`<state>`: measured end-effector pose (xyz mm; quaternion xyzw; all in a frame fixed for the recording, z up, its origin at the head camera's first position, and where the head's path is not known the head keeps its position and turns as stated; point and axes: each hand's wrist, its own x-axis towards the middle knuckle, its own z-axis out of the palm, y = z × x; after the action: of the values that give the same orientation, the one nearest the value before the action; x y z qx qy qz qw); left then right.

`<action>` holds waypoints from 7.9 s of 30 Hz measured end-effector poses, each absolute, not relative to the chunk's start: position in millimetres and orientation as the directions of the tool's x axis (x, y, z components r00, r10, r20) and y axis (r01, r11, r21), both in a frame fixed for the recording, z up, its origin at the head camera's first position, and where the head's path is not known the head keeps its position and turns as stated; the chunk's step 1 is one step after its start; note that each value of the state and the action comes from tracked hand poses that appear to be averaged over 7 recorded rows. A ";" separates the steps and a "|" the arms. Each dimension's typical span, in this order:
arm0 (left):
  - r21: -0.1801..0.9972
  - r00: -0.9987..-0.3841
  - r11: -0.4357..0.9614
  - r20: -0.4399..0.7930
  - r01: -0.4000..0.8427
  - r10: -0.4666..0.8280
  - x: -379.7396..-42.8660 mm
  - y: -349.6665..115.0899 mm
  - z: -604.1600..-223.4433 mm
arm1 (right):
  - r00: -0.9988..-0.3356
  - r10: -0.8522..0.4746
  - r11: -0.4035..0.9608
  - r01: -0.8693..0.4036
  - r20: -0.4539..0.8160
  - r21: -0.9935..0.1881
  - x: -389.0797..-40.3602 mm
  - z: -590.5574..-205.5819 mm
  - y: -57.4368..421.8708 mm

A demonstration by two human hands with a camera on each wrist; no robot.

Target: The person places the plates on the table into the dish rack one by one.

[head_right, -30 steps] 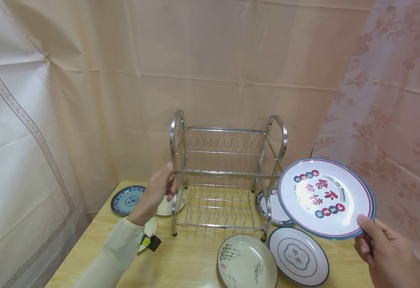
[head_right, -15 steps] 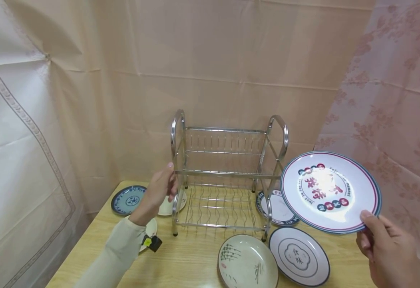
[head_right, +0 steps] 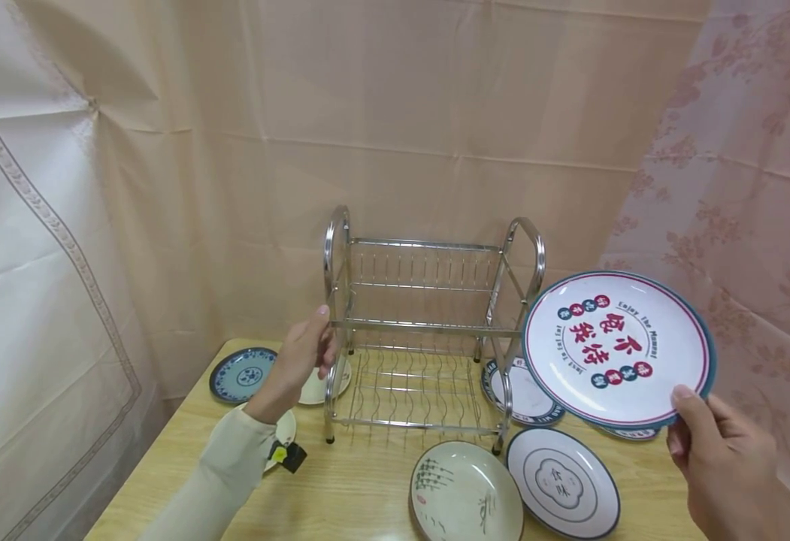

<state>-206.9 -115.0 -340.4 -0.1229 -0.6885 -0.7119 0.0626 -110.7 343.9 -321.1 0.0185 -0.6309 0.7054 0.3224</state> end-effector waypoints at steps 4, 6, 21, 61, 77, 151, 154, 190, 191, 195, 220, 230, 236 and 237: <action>0.967 -0.964 -0.044 0.254 0.251 0.083 -205.8 -115.0 -339.4 | -0.765 0.504 0.043 -0.440 0.400 -0.897 -111.8 -315.6 337.9; 0.968 -0.965 -0.042 0.248 0.246 0.083 -205.2 -115.1 -338.6 | -0.755 0.527 0.075 -0.416 0.390 -0.906 -112.3 -312.5 335.4; 0.970 -0.967 -0.041 0.242 0.239 0.085 -205.3 -115.8 -337.1 | -0.702 0.599 0.405 -0.150 0.386 -0.902 -117.8 -292.3 318.0; 0.972 -0.971 -0.047 0.232 0.229 0.064 -206.7 -114.8 -340.3 | -0.565 0.458 0.660 -0.301 0.686 -0.688 -158.7 -293.1 307.9; 0.971 -0.971 -0.053 0.234 0.232 0.039 -205.4 -115.9 -341.8 | -0.558 0.420 0.680 -0.329 0.716 -0.655 -167.2 -281.0 293.0; 0.978 -0.976 -0.052 0.203 0.200 0.075 -207.9 -112.9 -340.5 | -0.395 -0.161 0.934 -0.357 0.904 0.010 -245.3 -279.4 231.5; 0.979 -0.976 -0.050 0.203 0.199 0.078 -207.9 -112.0 -341.0 | -0.425 -0.163 0.938 -0.347 0.891 0.006 -247.1 -281.7 232.5; 0.973 -0.973 -0.050 0.229 0.227 0.039 -210.8 -109.9 -341.8 | -0.659 -0.069 0.914 -0.342 0.749 -0.217 -234.8 -286.2 244.9; 0.972 -0.973 -0.054 0.229 0.227 0.039 -211.0 -109.8 -342.0 | -0.668 -0.063 0.913 -0.339 0.741 -0.227 -233.7 -286.5 245.3; 0.973 -0.973 -0.063 0.227 0.224 0.039 -210.5 -109.6 -341.9 | -0.682 -0.040 0.907 -0.332 0.731 -0.260 -229.9 -288.2 246.7; 0.976 -0.976 -0.063 0.212 0.209 0.048 -210.0 -111.0 -341.4 | -0.789 0.083 0.908 -0.193 0.609 -0.373 -218.5 -297.6 274.5; 0.978 -0.974 -0.027 0.206 0.205 0.090 -207.7 -120.5 -338.6 | -0.857 0.096 0.927 -0.108 0.506 -0.359 -215.2 -314.4 292.8; 0.978 -0.973 -0.018 0.208 0.208 0.101 -208.6 -121.3 -334.5 | -0.874 0.112 0.933 -0.071 0.473 -0.352 -212.5 -322.3 307.5; 0.979 -0.974 -0.014 0.205 0.204 0.100 -208.5 -121.2 -334.1 | -0.873 0.113 0.935 -0.069 0.475 -0.349 -212.2 -323.6 309.8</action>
<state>-208.5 -121.2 -334.1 -0.1085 -0.7012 -0.7037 0.0370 -212.2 309.8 -323.6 -0.0114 -0.9507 0.1805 0.2519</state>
